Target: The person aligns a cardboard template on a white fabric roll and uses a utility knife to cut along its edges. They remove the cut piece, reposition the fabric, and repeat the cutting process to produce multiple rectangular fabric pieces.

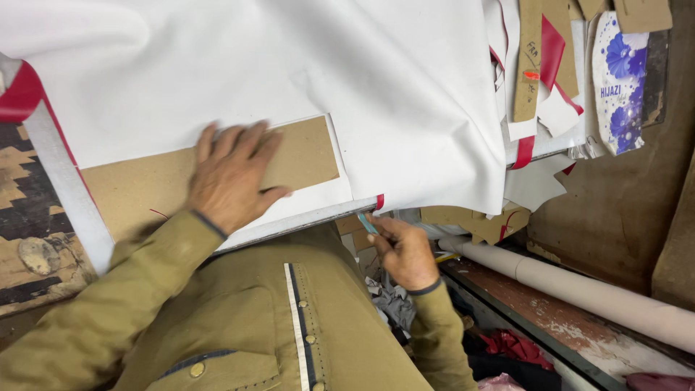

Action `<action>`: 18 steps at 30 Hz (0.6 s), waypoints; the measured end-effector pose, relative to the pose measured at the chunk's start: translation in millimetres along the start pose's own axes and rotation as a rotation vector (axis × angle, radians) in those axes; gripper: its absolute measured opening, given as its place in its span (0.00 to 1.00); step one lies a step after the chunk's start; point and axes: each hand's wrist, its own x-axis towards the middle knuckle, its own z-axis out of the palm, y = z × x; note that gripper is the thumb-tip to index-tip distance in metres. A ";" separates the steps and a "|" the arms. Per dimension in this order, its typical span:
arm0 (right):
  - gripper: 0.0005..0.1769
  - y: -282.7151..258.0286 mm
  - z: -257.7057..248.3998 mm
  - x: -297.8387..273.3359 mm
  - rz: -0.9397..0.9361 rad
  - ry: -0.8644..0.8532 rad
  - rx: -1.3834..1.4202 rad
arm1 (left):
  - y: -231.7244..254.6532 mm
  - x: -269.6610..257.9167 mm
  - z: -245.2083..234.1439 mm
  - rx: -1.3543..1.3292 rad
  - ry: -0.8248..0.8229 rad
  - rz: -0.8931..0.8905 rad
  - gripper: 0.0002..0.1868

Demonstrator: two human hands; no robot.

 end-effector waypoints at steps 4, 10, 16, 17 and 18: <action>0.17 -12.6 -19.8 22.0 0.065 -0.047 0.028 | -32.3 -40.7 -26.4 0.007 0.010 -0.072 0.55; 0.25 -49.5 5.3 112.8 -0.470 -0.049 -0.107 | -58.0 -37.9 -27.9 -0.229 -0.242 -0.173 0.48; 0.36 -78.2 24.2 145.6 -0.510 -0.094 -0.483 | -127.1 -49.8 -101.9 -0.112 -0.028 -0.287 0.43; 0.38 -79.3 26.9 146.7 -0.491 -0.081 -0.528 | -131.6 -52.5 -106.9 0.090 0.058 -0.297 0.45; 0.39 -79.3 29.2 147.7 -0.472 -0.066 -0.573 | -132.8 -54.7 -108.3 0.293 0.141 -0.304 0.48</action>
